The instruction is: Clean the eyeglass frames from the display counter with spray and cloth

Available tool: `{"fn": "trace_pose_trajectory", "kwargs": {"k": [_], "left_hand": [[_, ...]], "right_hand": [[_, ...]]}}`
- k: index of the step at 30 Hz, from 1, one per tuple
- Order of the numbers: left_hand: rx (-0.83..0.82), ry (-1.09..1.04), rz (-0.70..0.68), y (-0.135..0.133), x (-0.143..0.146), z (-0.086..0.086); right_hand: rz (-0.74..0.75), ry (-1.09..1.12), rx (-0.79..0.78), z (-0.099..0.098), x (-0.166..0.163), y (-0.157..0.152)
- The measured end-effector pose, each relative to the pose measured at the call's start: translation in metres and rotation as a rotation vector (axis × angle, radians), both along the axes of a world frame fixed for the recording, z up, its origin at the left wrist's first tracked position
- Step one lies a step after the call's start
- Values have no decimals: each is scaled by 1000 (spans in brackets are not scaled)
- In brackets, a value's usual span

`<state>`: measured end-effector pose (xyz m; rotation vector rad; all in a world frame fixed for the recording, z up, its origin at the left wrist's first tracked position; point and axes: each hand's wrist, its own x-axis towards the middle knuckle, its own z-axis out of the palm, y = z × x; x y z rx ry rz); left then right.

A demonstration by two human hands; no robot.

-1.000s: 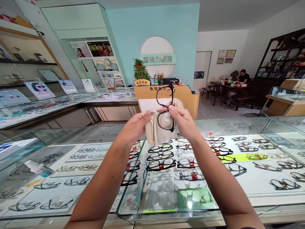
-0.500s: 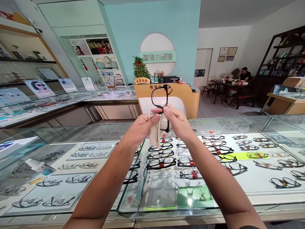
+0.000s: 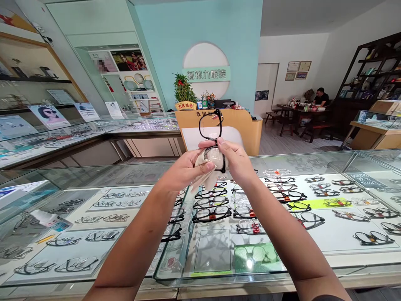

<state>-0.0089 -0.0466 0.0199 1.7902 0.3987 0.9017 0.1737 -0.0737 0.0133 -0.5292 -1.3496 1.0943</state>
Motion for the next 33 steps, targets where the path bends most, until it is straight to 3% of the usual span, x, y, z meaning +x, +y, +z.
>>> {"fn": "trace_pose_trajectory", "kwargs": {"k": [4,11,16,33], "left_hand": [[57,47,36,0,0,1],[-14,-7,11,-6,8,-1],[65,-30,97,-6,13,-4],[60,-260,368,-11,33,-16]], "right_hand": [[-8,16,-2,0,-1,-1],[-22,85,35,1,-4,0],[-32,87,31,2,-6,-2],[4,-9,60,1,-9,-7]]}}
